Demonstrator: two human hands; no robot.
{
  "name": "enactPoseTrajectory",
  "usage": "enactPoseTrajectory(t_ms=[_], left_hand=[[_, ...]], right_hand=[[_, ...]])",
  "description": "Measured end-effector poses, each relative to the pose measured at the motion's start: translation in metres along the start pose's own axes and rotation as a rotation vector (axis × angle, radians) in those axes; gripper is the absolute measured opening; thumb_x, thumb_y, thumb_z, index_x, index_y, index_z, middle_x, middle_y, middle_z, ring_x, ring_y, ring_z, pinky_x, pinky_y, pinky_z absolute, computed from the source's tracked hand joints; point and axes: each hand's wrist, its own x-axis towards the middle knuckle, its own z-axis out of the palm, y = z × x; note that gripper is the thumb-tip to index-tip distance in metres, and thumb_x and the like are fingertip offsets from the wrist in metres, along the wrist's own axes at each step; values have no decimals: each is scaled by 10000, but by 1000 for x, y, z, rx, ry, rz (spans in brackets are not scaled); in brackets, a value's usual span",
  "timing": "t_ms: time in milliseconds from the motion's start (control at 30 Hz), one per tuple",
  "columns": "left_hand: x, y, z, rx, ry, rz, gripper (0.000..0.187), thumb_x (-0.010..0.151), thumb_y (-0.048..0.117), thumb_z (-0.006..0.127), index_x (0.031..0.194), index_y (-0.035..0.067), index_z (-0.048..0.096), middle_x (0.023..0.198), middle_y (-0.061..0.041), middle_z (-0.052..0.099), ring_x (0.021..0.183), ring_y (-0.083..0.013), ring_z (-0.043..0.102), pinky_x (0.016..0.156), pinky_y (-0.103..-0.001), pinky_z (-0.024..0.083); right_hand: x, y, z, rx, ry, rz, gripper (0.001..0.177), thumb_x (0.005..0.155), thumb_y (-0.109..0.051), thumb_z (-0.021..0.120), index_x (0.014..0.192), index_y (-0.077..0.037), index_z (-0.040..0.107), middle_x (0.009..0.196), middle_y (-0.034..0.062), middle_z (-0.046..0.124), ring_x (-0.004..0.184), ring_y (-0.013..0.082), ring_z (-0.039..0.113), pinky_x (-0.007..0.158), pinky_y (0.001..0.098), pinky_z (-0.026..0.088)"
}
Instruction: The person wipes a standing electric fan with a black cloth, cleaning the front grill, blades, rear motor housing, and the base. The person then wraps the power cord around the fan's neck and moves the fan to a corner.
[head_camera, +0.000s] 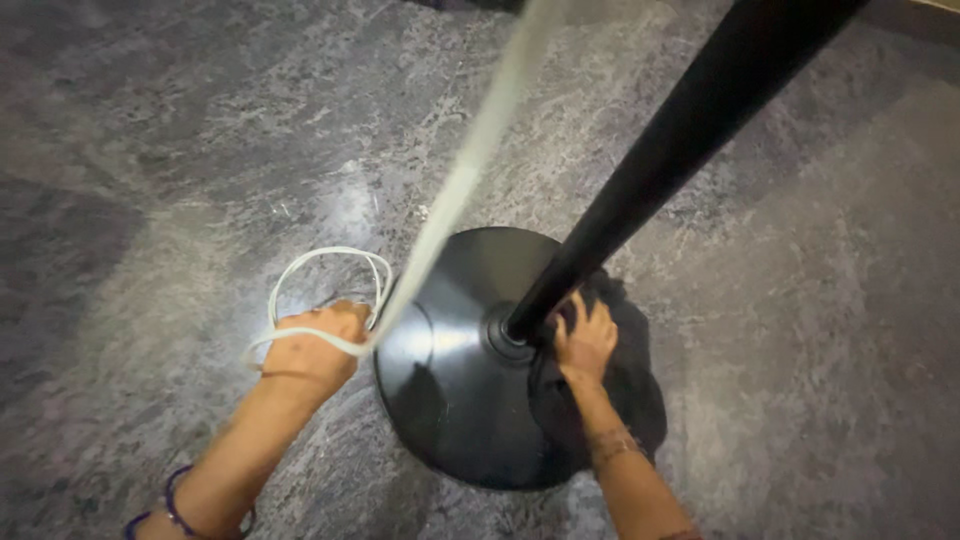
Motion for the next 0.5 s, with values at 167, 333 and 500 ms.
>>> enactPoseTrajectory(t_ms=[167,333,500], left_hand=[[6,21,-10,-15,-1,61,210,876,286,664,1032,147,684,974,-132,722,840,-350,740,682,-489,589],[7,48,-15,-64,30,133,195,870,291,672,992,141,695,972,-120,731,845,-355,737,708,-492,587],[2,69,-31,-71,30,158,148,908,273,653,981,151,696,947,-123,730,817,-351,737,708,-489,585]], right_hand=[[-14,-2,-18,153,-88,-133,599,949,-295,682,1511,-221,489,1518,279,468,1431,434,400,1179,564,286],[-94,-6,-103,275,-192,43,705,730,-167,774,1396,-233,551,1418,241,514,1354,409,448,1120,507,335],[-55,-34,-169,774,1,164,619,749,-29,665,1361,-78,586,1379,187,631,1346,327,591,1167,419,428]])
